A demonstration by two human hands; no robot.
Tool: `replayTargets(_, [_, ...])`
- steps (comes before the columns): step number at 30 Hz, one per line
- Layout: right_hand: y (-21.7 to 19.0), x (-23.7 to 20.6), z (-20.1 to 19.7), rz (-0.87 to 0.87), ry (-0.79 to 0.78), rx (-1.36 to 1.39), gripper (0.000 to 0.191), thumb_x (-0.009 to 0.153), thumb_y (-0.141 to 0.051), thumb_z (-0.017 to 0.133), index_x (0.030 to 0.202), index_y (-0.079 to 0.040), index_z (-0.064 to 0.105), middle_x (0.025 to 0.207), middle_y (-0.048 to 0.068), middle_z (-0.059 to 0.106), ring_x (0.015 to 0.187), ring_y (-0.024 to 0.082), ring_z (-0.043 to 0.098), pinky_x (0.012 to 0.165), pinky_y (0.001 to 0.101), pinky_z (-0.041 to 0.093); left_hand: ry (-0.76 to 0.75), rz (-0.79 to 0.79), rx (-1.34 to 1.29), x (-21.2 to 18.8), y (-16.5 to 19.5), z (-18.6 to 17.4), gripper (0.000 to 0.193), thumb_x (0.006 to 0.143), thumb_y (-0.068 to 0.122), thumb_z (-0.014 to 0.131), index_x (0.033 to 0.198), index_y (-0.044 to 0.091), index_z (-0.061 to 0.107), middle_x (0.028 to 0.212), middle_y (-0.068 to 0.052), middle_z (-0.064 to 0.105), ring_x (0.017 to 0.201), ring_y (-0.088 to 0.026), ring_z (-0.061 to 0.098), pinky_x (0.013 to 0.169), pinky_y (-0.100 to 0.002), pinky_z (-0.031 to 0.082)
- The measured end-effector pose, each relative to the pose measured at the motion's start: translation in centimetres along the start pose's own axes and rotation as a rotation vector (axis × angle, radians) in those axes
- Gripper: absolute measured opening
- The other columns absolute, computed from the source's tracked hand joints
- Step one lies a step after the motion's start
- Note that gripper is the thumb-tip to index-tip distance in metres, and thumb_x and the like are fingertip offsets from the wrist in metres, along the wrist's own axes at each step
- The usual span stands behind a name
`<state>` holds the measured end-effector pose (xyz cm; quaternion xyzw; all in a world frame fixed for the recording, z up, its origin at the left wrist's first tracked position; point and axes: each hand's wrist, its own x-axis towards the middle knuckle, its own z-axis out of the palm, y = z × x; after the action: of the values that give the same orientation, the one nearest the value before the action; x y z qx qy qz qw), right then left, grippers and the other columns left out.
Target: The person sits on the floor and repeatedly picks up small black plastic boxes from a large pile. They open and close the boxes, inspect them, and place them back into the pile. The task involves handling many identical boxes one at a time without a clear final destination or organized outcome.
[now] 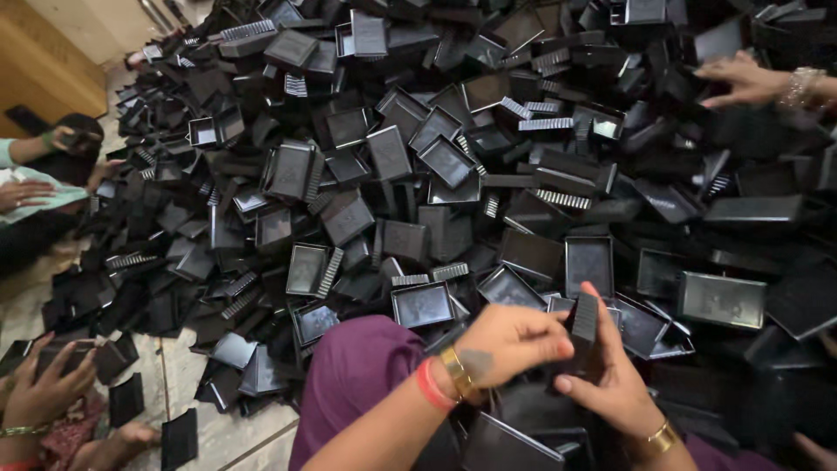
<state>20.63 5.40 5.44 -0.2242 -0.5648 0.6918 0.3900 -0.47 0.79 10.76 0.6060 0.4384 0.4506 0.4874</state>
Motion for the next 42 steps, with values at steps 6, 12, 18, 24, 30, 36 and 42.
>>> replayTargets(6, [0.5,0.8,-2.5,-0.011,0.277,0.310,0.085,0.080,-0.018,0.066,0.155,0.002,0.031,0.150,0.029,0.051,0.122,0.044,0.058,0.101,0.0532,0.048,0.591,0.029,-0.279,8.3,-6.0,-11.6,0.019,0.097,0.011,0.067,0.112,-0.001,0.071,0.104,-0.010,0.075,0.089,-0.014,0.069,0.078,-0.028,0.055])
replayTargets(12, [4.5,1.2,-6.7,0.029,0.412,0.394,0.075,0.086,-0.023,0.062,0.151,0.006,0.037,0.151,0.031,0.048,0.126,0.046,0.057,0.100,0.0570,0.048,1.390,-0.045,0.616,12.5,-10.2,-25.0,0.064,0.087,0.041,0.082,0.134,0.003,0.061,0.132,-0.024,0.062,0.118,-0.040,0.060,0.100,-0.049,0.049])
replayTargets(18, [12.0,4.1,-12.6,0.077,0.002,0.499,0.095,0.078,-0.033,0.075,0.154,-0.004,0.027,0.154,0.032,0.037,0.129,0.054,0.053,0.098,0.0695,0.049,1.169,-0.610,0.575,15.2,-9.1,-28.1,0.100,0.075,0.066,0.080,0.157,0.029,0.035,0.140,-0.037,0.044,0.122,-0.050,0.053,0.101,-0.051,0.047])
replayTargets(24, [14.5,4.8,-13.4,0.049,-0.060,0.887,0.096,0.091,-0.029,0.078,0.164,-0.015,0.016,0.159,0.036,0.027,0.125,0.061,0.049,0.093,0.0761,0.044,0.853,-0.109,0.705,17.9,-10.8,-25.5,0.072,0.066,0.063,0.084,0.127,0.029,0.067,0.150,-0.031,0.045,0.129,-0.044,0.058,0.104,-0.045,0.050])
replayTargets(30, [13.4,3.5,-14.9,0.285,-0.300,0.869,0.111,0.085,-0.030,0.081,0.165,0.000,0.010,0.154,0.037,0.027,0.134,0.050,0.049,0.113,0.0571,0.041,0.470,0.150,0.799,22.8,-14.3,-16.0,0.072,0.086,0.068,0.067,0.144,0.024,0.061,0.159,-0.037,0.028,0.146,-0.056,0.034,0.119,-0.052,0.033])
replayTargets(36, [12.7,1.1,-13.0,0.130,0.131,0.693,0.107,0.079,-0.038,0.076,0.163,-0.010,0.017,0.158,0.034,0.031,0.133,0.052,0.044,0.102,0.0625,0.041,0.408,0.083,0.809,24.8,-15.2,-11.9,0.078,0.088,0.074,0.051,0.149,0.025,0.055,0.163,-0.031,0.030,0.147,-0.056,0.028,0.116,-0.060,0.025])
replayTargets(42, [8.2,1.2,-8.6,0.113,0.219,0.604,0.091,0.088,-0.034,0.065,0.163,-0.003,0.023,0.156,0.038,0.033,0.132,0.053,0.046,0.103,0.0621,0.042,0.392,0.075,0.845,23.9,-15.3,-12.3,0.083,0.090,0.076,0.052,0.154,0.024,0.048,0.166,-0.028,0.024,0.152,-0.051,0.023,0.121,-0.061,0.021])
